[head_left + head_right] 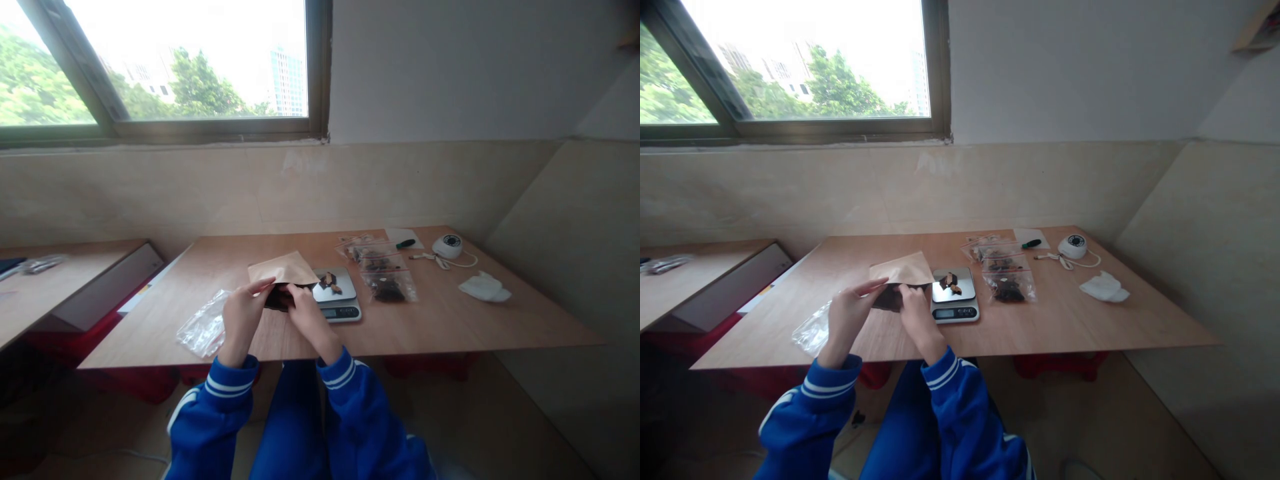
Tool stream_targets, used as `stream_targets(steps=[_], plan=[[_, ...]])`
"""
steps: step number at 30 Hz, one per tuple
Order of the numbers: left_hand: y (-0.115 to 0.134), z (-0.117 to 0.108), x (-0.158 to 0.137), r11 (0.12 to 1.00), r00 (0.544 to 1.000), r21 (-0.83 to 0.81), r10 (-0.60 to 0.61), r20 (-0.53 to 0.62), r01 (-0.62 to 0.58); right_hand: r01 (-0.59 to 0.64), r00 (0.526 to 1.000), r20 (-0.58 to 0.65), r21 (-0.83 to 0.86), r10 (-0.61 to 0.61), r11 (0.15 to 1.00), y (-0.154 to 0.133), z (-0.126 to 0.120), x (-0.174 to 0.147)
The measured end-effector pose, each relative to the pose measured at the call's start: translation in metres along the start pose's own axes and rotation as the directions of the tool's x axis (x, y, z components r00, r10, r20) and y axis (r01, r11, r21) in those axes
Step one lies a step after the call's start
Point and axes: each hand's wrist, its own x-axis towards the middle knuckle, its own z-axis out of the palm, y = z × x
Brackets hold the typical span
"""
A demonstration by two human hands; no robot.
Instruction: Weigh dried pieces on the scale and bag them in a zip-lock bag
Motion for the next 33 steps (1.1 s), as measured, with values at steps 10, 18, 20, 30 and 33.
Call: stream_targets(steps=[10,18,20,30,33], plan=[[0.005,0.004,0.011,0.997,1.000,0.080,-0.005,0.012,0.004,0.000,0.991,-0.113,0.539,0.072,0.842,0.004,-0.036,-0.020],[-0.009,0.002,0.017,0.998,0.999,0.051,-0.022,-0.025,0.023,-0.034,0.899,-0.305,0.669,0.315,0.743,0.078,-0.086,-0.028],[-0.008,0.003,0.015,0.998,1.000,0.049,-0.029,-0.008,0.029,-0.073,0.867,-0.373,0.560,0.330,0.825,0.108,-0.085,-0.019],[-0.007,0.003,0.011,0.999,0.999,0.036,-0.026,0.025,0.025,-0.164,0.914,-0.323,0.254,0.244,0.953,0.150,-0.068,-0.005],[-0.009,0.004,0.011,0.999,0.999,0.031,-0.026,0.033,0.025,-0.138,0.917,-0.345,0.196,0.200,0.971,0.145,-0.070,-0.016]])
